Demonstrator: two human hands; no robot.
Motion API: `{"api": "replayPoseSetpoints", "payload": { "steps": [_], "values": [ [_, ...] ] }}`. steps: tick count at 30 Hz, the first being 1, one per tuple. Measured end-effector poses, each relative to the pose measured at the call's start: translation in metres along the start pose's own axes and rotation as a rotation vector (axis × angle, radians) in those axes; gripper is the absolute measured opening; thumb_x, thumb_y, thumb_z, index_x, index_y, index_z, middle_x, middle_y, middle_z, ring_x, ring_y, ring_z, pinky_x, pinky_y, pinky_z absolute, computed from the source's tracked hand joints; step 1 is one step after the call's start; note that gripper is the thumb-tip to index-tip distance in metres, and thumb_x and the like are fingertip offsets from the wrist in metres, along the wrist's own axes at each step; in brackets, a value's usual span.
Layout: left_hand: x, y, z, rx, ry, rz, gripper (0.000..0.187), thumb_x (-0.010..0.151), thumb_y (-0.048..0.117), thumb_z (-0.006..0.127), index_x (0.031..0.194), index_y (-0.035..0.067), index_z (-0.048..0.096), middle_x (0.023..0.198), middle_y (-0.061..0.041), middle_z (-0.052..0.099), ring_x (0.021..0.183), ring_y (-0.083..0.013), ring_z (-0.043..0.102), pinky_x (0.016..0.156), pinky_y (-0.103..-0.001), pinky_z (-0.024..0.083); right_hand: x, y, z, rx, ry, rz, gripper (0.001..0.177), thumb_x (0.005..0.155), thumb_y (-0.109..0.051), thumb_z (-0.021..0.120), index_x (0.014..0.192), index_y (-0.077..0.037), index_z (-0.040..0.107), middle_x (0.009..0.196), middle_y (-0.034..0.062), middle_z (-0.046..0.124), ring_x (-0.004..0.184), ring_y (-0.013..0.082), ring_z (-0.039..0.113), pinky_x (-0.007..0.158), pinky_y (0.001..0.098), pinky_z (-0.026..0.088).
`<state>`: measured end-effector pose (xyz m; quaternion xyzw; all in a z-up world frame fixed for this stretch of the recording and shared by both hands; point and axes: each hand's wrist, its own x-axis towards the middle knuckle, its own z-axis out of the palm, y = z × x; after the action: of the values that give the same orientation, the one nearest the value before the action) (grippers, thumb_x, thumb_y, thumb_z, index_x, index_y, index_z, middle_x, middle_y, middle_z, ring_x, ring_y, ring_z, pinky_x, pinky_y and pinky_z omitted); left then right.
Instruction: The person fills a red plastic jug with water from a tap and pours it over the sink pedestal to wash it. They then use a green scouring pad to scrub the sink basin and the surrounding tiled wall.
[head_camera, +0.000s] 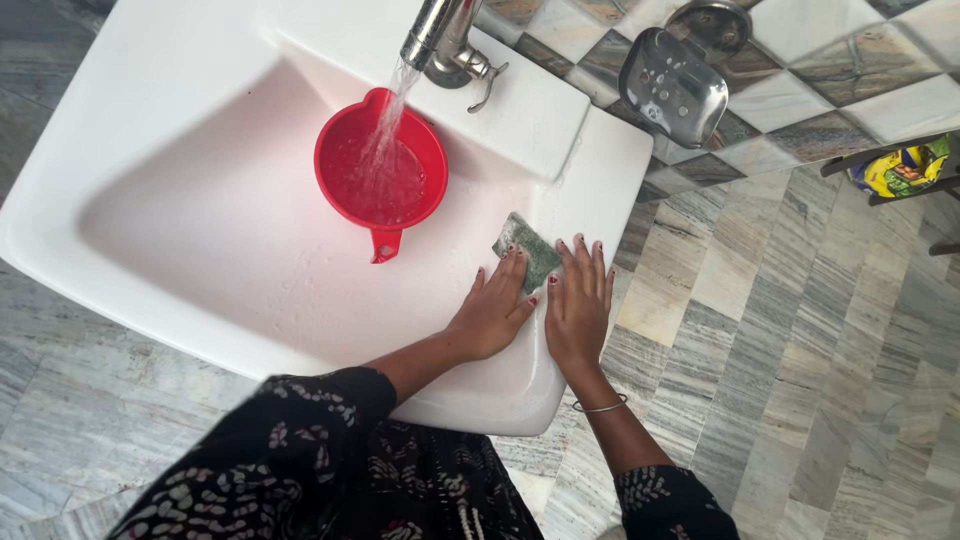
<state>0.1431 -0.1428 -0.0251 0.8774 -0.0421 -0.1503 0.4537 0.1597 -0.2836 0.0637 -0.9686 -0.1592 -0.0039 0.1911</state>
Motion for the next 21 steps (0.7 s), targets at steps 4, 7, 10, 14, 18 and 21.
{"api": "replayPoseSetpoints", "payload": {
  "steps": [4,7,10,14,18,21],
  "values": [
    [0.054,-0.009,-0.023,-0.161,0.130,-0.111,0.077,0.106,0.048,0.030,0.162,0.002,0.005,0.171,-0.018,0.008,0.160,-0.0277,0.004,0.126,-0.056,0.001,0.000,0.000,0.001,-0.034,0.002,-0.008,0.047,0.110,-0.032,0.040,0.154,-0.017,0.047,0.165,0.0088,0.036,0.157,0.0307,0.020,0.128,0.0529,0.010],
    [0.067,-0.003,-0.031,-0.185,0.214,-0.151,0.074,0.106,0.046,0.031,0.162,0.004,0.007,0.171,-0.018,0.010,0.159,-0.0285,0.006,0.125,-0.055,0.001,0.000,0.000,0.001,-0.028,0.001,0.000,0.048,0.109,-0.032,0.039,0.154,-0.018,0.046,0.166,0.0086,0.036,0.157,0.0295,0.021,0.127,0.0531,0.010],
    [0.042,0.016,-0.025,-0.123,0.189,-0.071,0.070,0.107,0.045,0.034,0.162,0.007,0.013,0.171,-0.020,0.011,0.159,-0.0297,0.010,0.126,-0.052,0.004,-0.002,0.001,0.000,-0.018,0.003,-0.008,0.048,0.108,-0.032,0.039,0.154,-0.018,0.047,0.165,0.0085,0.036,0.157,0.0298,0.021,0.127,0.0525,0.011],
    [0.040,0.019,-0.035,-0.107,0.233,-0.025,0.071,0.104,0.041,0.035,0.164,0.010,0.015,0.170,-0.019,0.017,0.157,-0.0289,0.017,0.126,-0.052,0.007,-0.001,0.001,0.002,-0.020,0.013,-0.017,0.047,0.108,-0.031,0.041,0.153,-0.018,0.047,0.166,0.0083,0.037,0.158,0.0294,0.021,0.128,0.0522,0.011],
    [0.054,0.001,-0.040,-0.160,0.299,-0.106,0.071,0.105,0.042,0.036,0.161,0.004,0.016,0.168,-0.019,0.021,0.157,-0.0300,0.019,0.126,-0.052,0.007,0.000,0.000,0.001,-0.047,0.018,-0.008,0.047,0.108,-0.030,0.043,0.153,-0.018,0.048,0.165,0.0078,0.037,0.157,0.0294,0.022,0.128,0.0524,0.011],
    [0.052,0.005,-0.027,-0.125,0.301,-0.032,0.072,0.107,0.044,0.038,0.160,-0.001,0.017,0.166,-0.023,0.023,0.157,-0.0325,0.019,0.125,-0.051,0.009,-0.001,-0.001,0.000,-0.039,0.017,-0.011,0.047,0.108,-0.030,0.043,0.153,-0.018,0.048,0.165,0.0083,0.037,0.156,0.0301,0.022,0.127,0.0524,0.011]
  ]
}}
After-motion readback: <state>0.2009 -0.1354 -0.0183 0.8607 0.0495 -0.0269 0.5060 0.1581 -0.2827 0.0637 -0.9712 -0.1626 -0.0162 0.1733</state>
